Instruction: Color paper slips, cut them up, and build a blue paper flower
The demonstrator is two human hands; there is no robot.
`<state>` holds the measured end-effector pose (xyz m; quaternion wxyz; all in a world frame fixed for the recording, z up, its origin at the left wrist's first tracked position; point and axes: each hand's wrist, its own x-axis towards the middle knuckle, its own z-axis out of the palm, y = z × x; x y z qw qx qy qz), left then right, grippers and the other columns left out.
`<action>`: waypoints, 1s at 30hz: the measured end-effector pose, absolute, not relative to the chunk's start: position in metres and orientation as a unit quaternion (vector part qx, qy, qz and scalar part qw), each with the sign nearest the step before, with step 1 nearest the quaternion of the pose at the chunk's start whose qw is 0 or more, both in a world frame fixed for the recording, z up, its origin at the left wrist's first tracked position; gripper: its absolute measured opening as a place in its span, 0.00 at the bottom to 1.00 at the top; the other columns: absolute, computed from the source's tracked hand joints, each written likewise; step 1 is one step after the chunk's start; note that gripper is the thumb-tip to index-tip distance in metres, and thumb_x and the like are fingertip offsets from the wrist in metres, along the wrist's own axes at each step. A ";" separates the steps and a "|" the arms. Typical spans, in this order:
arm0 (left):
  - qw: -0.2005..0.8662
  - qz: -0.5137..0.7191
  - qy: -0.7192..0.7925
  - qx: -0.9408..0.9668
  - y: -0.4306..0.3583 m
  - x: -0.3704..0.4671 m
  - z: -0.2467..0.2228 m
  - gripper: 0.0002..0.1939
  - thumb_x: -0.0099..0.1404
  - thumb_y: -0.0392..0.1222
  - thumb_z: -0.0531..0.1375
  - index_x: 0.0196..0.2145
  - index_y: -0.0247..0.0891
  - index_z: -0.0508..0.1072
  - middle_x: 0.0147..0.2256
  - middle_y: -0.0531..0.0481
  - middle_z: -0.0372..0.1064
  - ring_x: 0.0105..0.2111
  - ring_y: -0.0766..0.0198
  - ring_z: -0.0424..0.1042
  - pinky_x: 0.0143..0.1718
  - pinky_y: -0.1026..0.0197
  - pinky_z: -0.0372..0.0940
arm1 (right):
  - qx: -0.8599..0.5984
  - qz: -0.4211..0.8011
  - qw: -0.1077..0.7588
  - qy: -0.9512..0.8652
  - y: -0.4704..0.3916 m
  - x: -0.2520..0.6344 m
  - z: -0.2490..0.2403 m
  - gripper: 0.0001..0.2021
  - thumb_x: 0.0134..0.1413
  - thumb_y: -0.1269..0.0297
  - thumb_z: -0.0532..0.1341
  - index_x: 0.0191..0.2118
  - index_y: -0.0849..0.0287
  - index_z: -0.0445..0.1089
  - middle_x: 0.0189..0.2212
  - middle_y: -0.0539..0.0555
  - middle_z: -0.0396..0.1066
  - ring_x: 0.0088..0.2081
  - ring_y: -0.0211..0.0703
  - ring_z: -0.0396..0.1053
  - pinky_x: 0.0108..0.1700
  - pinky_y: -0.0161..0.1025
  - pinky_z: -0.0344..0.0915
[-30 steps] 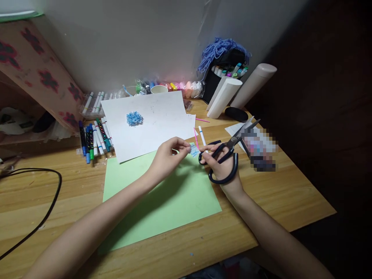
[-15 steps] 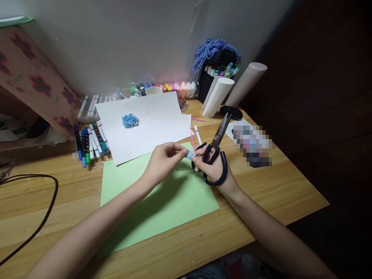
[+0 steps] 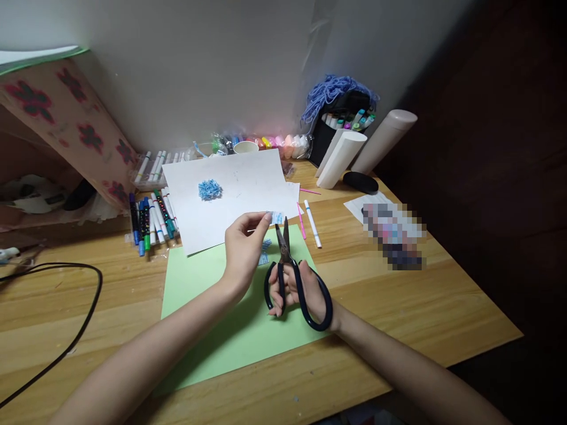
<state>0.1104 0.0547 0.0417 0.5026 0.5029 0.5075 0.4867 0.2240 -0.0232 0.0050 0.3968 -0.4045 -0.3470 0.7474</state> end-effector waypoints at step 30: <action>0.467 0.481 0.529 0.520 0.035 0.122 0.041 0.10 0.63 0.44 0.58 0.33 0.34 0.72 0.34 0.48 0.72 0.35 0.64 0.69 0.40 0.62 0.63 | -0.423 0.666 0.457 -0.411 -0.032 0.215 -0.016 0.35 0.37 0.24 0.47 0.31 0.56 0.55 0.15 0.41 0.55 0.14 0.31 0.56 0.18 0.30 0.63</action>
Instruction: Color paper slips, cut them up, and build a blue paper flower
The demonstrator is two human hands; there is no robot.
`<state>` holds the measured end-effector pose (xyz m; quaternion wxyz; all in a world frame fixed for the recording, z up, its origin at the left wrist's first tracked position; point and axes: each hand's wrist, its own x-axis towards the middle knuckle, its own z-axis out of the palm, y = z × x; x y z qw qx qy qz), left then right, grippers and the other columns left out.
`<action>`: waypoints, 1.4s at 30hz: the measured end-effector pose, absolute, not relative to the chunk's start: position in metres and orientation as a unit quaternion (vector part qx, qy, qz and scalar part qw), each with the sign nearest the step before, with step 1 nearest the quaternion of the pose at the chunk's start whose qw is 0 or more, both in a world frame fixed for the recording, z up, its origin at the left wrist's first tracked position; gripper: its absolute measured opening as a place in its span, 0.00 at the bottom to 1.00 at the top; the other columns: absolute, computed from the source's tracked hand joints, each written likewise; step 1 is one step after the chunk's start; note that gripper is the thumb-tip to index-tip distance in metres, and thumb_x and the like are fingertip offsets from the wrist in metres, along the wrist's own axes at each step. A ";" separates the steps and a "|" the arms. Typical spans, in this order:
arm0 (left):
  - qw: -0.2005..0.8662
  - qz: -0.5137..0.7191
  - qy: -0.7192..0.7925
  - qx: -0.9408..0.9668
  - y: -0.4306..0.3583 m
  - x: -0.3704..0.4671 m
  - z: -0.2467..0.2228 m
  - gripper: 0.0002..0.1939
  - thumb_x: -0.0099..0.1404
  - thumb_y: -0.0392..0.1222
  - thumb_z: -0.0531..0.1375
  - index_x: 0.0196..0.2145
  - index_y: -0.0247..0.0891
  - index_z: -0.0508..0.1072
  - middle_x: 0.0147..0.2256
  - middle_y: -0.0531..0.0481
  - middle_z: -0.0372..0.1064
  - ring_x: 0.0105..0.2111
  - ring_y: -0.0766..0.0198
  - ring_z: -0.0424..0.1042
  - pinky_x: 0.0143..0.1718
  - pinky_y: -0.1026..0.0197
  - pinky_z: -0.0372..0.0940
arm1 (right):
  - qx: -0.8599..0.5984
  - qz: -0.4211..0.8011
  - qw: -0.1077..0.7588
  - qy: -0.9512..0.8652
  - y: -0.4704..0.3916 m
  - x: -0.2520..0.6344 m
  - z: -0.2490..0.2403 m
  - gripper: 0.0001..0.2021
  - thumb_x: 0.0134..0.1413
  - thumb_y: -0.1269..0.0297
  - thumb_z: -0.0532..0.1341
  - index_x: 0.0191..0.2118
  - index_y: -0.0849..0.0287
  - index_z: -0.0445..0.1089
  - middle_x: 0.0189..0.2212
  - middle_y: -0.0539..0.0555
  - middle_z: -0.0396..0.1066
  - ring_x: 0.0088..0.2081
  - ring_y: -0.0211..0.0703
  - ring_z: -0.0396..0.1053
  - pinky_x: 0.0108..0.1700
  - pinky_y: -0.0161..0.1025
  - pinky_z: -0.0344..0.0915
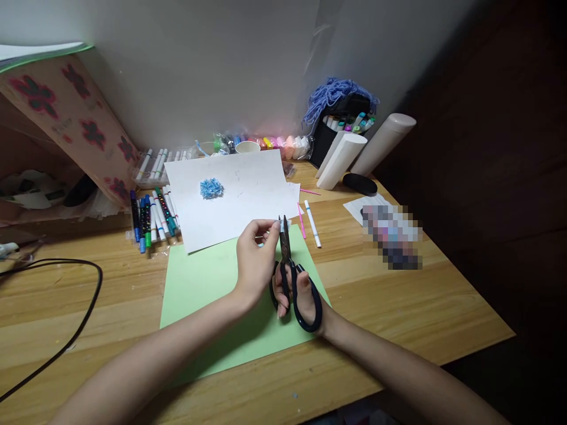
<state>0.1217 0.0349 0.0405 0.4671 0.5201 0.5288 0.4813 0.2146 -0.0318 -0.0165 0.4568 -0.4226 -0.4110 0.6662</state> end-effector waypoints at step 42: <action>0.738 0.295 0.353 0.493 0.077 0.099 0.039 0.09 0.60 0.45 0.61 0.29 0.36 0.73 0.28 0.51 0.67 0.26 0.71 0.63 0.33 0.66 0.59 | -0.136 0.861 0.429 -0.237 -0.015 0.243 0.014 0.37 0.40 0.24 0.34 0.27 0.56 0.57 0.08 0.39 0.49 0.07 0.29 0.42 0.07 0.26 0.49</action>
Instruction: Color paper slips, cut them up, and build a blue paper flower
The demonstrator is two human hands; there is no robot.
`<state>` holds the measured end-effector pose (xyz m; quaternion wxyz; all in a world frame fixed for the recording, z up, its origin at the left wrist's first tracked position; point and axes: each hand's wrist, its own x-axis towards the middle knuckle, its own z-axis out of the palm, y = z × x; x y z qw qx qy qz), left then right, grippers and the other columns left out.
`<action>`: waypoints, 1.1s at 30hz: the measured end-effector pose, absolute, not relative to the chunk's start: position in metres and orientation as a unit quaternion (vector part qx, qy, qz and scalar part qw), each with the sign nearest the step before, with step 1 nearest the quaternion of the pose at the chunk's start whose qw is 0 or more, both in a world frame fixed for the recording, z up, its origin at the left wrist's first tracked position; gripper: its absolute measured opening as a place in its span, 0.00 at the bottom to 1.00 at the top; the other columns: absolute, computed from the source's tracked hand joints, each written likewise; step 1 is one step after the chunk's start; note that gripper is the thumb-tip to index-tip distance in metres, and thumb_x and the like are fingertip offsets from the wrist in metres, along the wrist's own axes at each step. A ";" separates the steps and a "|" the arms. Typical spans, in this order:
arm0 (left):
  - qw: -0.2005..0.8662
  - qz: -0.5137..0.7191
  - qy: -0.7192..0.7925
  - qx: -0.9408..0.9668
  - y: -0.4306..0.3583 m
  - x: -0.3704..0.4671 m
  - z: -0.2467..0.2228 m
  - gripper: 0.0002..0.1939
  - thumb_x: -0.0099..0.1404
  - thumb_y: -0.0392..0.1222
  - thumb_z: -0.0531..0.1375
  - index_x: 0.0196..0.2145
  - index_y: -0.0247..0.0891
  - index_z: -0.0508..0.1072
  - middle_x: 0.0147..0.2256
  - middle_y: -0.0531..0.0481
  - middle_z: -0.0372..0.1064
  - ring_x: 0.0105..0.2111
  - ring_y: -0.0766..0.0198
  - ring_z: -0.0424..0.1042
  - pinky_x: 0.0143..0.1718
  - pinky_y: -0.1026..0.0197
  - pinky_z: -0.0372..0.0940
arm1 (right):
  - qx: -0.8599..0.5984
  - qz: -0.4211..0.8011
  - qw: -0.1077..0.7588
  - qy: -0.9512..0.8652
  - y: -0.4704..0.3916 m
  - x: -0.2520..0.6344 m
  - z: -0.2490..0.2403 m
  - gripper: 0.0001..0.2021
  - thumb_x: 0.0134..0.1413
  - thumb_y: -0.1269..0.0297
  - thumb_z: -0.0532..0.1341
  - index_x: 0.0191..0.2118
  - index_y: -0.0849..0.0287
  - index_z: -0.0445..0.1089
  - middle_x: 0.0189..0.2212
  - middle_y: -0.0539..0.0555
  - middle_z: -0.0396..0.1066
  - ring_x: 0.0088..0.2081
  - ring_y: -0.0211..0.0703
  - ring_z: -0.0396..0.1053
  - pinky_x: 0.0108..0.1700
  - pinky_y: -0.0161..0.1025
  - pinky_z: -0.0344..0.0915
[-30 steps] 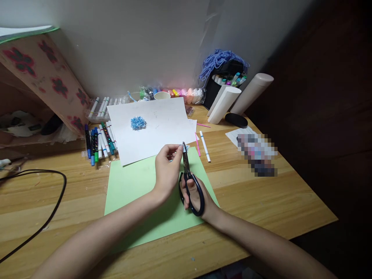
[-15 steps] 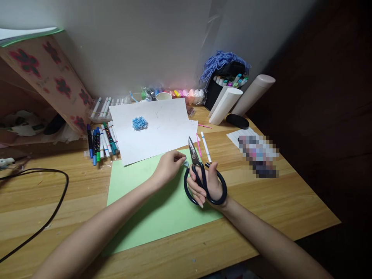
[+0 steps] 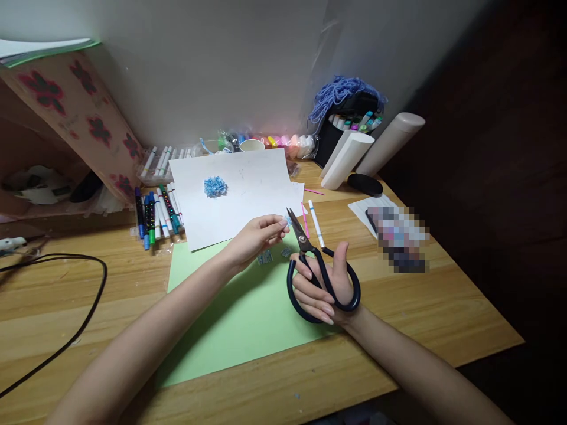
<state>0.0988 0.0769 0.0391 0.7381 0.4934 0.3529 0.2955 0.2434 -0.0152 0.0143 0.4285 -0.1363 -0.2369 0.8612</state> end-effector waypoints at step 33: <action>0.505 0.090 0.322 0.796 0.064 0.076 0.068 0.04 0.58 0.40 0.58 0.28 0.37 0.70 0.27 0.49 0.72 0.25 0.65 0.68 0.24 0.65 0.59 | -0.562 0.383 0.532 -0.504 0.000 0.257 0.011 0.20 0.39 0.57 0.71 0.30 0.55 0.58 0.30 0.52 0.74 0.20 0.35 0.63 0.27 0.38 0.65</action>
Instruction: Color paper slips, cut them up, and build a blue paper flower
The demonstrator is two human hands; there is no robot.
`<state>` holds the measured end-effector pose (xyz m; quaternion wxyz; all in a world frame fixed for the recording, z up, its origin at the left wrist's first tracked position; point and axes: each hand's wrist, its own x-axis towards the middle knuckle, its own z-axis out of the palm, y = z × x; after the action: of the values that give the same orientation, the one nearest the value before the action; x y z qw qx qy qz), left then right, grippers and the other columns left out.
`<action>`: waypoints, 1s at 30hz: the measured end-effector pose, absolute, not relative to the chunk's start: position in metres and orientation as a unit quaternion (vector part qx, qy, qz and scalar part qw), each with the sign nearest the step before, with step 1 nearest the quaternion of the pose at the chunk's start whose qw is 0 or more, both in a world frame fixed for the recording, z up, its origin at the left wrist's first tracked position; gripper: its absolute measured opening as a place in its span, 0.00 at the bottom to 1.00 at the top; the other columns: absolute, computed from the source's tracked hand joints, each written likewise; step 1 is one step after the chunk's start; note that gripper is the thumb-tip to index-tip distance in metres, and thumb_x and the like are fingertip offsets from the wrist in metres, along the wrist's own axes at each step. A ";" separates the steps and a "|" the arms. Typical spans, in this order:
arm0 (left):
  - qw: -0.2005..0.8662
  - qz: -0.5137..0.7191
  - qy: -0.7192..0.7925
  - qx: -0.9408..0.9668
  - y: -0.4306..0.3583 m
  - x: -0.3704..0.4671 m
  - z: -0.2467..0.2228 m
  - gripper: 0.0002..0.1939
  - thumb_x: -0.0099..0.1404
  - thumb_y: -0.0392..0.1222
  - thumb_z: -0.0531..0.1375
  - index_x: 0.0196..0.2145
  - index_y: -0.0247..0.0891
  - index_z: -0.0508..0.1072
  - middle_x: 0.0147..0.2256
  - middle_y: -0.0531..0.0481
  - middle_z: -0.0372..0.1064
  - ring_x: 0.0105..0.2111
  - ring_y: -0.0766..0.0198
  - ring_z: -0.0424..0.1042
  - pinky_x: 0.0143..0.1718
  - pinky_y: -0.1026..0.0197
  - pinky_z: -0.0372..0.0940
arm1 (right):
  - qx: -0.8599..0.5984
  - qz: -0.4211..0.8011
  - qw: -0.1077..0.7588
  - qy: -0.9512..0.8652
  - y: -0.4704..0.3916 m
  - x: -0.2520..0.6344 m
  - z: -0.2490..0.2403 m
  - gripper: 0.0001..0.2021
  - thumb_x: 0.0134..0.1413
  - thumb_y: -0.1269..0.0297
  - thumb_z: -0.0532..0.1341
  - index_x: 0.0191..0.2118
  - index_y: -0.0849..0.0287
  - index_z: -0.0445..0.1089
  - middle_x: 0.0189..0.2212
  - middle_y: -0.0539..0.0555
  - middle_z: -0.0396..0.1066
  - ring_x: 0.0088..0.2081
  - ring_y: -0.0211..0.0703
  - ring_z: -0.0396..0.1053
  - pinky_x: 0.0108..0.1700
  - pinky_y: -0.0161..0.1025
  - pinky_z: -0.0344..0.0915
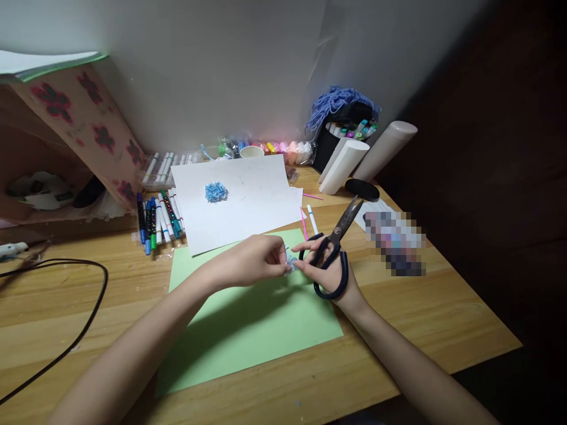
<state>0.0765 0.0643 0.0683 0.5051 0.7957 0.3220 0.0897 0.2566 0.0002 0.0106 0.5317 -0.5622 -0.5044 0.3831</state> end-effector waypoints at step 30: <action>0.640 0.340 0.439 0.531 0.059 0.107 0.035 0.15 0.49 0.48 0.68 0.26 0.33 0.73 0.25 0.48 0.73 0.27 0.64 0.71 0.32 0.63 0.64 | -0.511 0.483 0.625 -0.339 0.014 0.258 0.001 0.19 0.40 0.49 0.67 0.26 0.59 0.63 0.21 0.49 0.71 0.17 0.34 0.66 0.23 0.34 0.69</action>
<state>0.1066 0.0591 0.0352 0.6401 0.5313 0.4389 0.3397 0.2577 0.0142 0.0011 0.6253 -0.5106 -0.3390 0.4831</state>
